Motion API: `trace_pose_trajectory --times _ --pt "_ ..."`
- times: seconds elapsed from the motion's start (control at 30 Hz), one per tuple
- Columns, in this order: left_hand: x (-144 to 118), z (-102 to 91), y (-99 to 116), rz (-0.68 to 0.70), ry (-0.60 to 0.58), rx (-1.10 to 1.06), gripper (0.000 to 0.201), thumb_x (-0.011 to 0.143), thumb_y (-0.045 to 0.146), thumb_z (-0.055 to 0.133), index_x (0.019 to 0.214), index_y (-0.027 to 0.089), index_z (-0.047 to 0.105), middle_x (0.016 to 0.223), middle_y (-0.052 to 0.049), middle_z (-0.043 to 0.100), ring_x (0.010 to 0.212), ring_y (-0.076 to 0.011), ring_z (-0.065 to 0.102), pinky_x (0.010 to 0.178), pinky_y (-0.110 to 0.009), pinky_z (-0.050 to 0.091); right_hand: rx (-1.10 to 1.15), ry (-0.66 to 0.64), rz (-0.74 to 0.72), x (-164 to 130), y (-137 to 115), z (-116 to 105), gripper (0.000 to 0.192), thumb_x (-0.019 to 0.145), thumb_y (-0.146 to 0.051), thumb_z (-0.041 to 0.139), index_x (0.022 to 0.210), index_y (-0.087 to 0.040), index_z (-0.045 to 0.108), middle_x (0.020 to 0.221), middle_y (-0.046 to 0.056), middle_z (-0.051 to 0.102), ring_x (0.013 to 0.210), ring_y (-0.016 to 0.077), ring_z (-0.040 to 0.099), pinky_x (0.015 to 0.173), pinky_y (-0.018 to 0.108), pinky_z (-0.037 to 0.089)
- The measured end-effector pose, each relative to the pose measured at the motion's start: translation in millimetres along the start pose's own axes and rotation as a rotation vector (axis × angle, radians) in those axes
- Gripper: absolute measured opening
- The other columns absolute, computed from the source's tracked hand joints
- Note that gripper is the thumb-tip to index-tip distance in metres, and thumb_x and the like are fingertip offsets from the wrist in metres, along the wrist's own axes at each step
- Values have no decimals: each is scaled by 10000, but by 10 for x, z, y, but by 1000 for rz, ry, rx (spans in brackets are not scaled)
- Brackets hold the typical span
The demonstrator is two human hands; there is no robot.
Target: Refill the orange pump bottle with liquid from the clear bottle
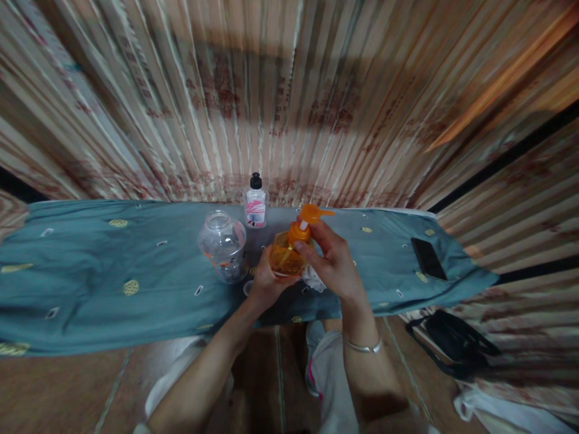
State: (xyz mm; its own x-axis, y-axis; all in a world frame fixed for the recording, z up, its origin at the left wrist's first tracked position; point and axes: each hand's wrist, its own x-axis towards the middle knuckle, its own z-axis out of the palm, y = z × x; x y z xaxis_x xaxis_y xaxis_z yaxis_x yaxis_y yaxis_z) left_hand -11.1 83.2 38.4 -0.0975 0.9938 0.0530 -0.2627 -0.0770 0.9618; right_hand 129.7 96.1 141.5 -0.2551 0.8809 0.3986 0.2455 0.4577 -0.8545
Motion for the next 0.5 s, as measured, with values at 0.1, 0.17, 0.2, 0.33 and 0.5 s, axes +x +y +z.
trace_pose_trajectory --times 0.1,0.17,0.2,0.33,0.5 --pt "0 -3 14 1 7 11 803 435 177 944 1138 225 558 1090 -54 746 1020 -298 729 928 -453 593 -110 88 8 0 -6 16 345 872 -451 717 1165 -275 669 1093 47 752 1096 257 700 997 391 548" --pt "-1 -3 15 -1 10 14 800 437 176 942 1138 226 558 1089 -52 746 1018 -297 729 926 -453 594 -155 127 24 -1 -16 22 374 832 -460 761 1142 -270 678 1090 50 758 1093 272 701 986 404 549" --pt "-2 -4 13 -3 10 14 797 440 180 940 1138 224 557 1088 -53 745 1012 -294 730 924 -453 595 -158 126 29 -2 -19 22 406 816 -464 777 1155 -265 674 1105 56 756 1099 276 700 989 408 548" --pt "-2 -10 -3 -13 4 15 793 443 205 940 1133 209 547 1088 -65 744 1002 -288 733 923 -452 593 -63 45 18 -10 5 12 454 850 -453 744 1247 -259 639 1159 72 740 1106 257 698 1011 399 545" --pt "1 -18 -12 -5 21 31 808 433 205 951 1135 199 551 1114 -78 738 1047 -298 725 945 -452 583 -97 94 25 1 2 28 362 874 -457 713 1182 -268 685 1144 60 760 1106 260 704 1015 401 545"
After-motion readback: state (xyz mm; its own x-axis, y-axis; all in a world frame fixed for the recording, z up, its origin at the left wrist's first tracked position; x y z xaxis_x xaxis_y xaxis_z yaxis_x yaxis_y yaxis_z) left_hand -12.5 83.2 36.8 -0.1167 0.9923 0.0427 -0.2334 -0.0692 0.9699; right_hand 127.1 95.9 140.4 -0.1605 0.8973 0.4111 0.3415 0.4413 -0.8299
